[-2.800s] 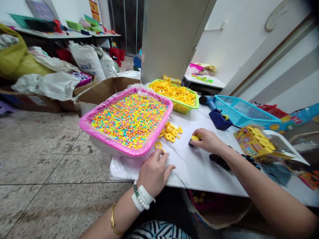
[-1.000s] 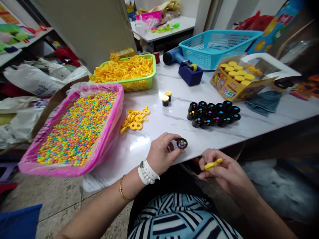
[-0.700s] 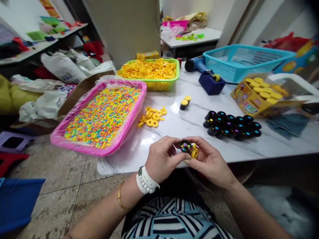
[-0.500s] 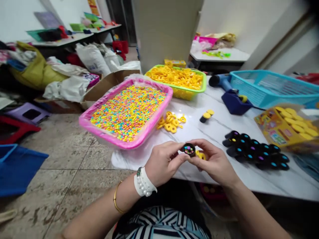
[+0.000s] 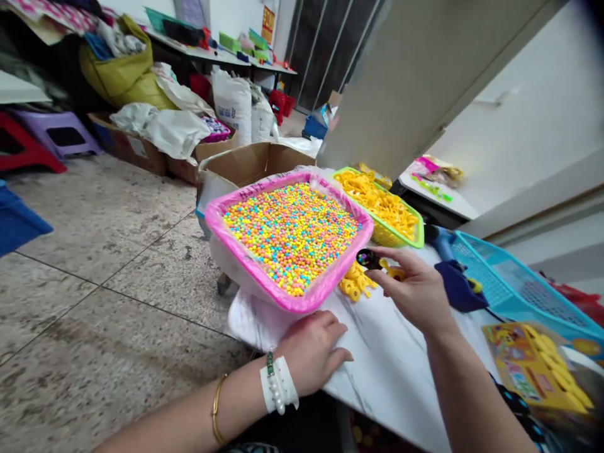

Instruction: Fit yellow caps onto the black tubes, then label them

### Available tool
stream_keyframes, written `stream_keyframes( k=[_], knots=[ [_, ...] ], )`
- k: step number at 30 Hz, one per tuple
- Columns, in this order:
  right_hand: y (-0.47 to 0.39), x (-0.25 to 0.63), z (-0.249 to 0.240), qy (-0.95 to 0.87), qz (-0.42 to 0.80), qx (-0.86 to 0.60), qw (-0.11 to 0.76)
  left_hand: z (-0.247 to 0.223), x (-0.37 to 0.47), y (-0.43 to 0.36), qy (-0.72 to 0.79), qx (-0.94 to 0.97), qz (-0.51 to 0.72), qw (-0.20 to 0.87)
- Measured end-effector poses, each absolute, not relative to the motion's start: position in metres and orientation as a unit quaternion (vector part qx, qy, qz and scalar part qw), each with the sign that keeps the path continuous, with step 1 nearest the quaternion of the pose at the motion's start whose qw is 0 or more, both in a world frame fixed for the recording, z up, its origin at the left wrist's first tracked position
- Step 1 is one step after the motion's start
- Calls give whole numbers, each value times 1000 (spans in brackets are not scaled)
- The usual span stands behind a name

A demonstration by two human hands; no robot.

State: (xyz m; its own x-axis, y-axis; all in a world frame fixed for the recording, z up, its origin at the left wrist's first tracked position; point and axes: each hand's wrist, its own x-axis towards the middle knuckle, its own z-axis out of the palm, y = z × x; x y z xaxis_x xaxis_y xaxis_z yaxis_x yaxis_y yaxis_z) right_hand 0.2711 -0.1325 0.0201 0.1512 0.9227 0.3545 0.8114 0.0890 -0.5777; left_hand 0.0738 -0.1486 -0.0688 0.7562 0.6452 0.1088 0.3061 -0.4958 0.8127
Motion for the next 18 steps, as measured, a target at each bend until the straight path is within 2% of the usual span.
stream_keyframes(
  k=[2, 7, 12, 18],
  knots=[
    [-126, 268, 18, -638, 102, -677, 351, -68, 73, -149, 285, 837, 199, 422],
    [-113, 259, 19, -598, 137, -680, 402, -71, 71, -149, 278, 839, 195, 425],
    [-99, 259, 14, -608, 154, -689, 363, -73, 71, -148, 288, 835, 198, 425],
    [-101, 256, 13, -602, 106, -699, 370, -73, 70, -148, 283, 831, 188, 440]
  ],
)
